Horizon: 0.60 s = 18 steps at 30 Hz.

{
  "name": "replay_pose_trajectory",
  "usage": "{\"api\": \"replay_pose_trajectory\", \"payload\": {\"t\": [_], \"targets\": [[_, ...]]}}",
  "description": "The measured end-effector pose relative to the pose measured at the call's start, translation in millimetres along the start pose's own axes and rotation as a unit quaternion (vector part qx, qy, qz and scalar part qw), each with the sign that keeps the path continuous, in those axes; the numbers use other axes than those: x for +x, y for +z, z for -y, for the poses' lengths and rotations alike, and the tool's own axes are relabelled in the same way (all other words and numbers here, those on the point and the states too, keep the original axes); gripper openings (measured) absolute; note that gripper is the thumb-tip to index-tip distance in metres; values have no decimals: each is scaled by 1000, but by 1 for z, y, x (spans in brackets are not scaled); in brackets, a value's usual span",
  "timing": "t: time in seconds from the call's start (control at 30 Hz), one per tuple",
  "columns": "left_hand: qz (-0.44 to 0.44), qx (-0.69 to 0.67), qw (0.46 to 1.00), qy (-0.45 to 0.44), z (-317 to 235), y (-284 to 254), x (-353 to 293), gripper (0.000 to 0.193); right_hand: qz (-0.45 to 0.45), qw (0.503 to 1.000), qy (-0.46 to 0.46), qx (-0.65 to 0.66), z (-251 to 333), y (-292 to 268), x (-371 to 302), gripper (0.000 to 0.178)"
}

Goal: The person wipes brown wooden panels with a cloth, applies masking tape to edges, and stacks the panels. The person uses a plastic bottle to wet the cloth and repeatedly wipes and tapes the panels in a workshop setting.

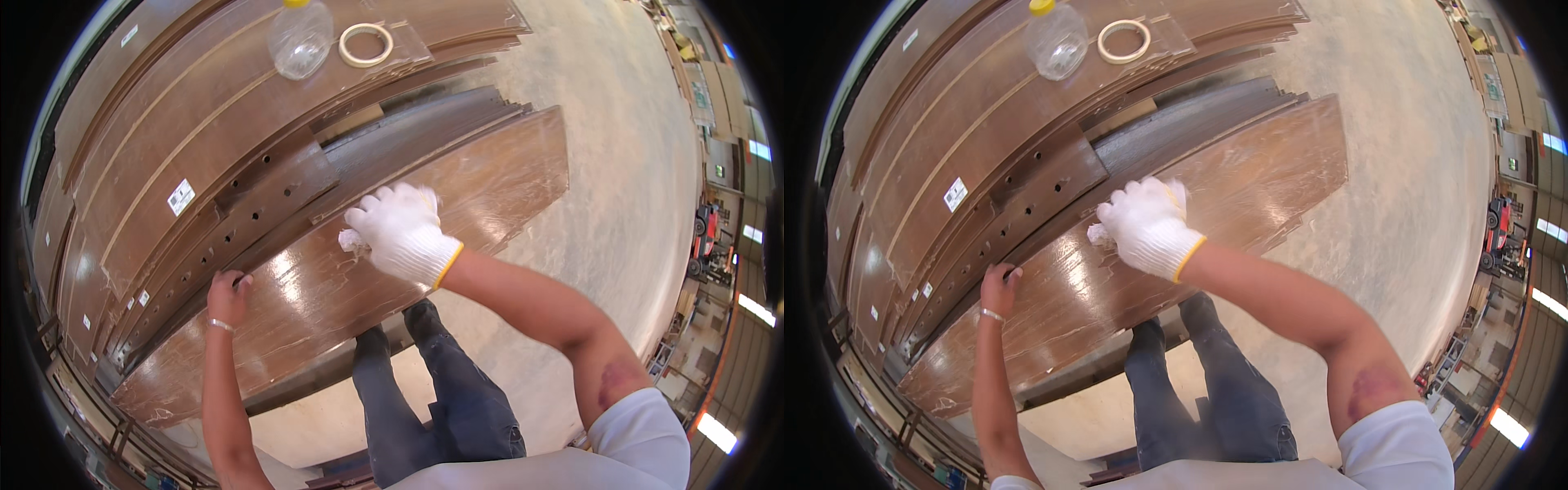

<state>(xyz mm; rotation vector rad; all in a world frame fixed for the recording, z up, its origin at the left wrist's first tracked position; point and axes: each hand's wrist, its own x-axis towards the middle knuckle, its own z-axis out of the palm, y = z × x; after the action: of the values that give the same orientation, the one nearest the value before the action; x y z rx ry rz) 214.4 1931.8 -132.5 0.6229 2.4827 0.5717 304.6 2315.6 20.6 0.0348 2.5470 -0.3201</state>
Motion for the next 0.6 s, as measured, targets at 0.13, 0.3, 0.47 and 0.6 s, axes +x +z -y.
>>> {"api": "replay_pose_trajectory", "payload": {"t": [0.13, 0.3, 0.47, 0.6], "targets": [[-13, 48, 998, -30, 0, 24, 31, 18, 35, 892, 190, 408, -40, 40, -62, 33], [-117, 16, 992, -44, 11, 21, -33, 13, 0, 292, 197, 936, -88, 157, -164, 38], [89, 199, 975, -45, 17, 48, -76, 25, 19, 232, 376, 897, -55, 283, -217, 36], [55, 150, 987, 1, -39, 85, -78, 38, -128, 119, 441, 880, -66, 298, -218, 32]]}}
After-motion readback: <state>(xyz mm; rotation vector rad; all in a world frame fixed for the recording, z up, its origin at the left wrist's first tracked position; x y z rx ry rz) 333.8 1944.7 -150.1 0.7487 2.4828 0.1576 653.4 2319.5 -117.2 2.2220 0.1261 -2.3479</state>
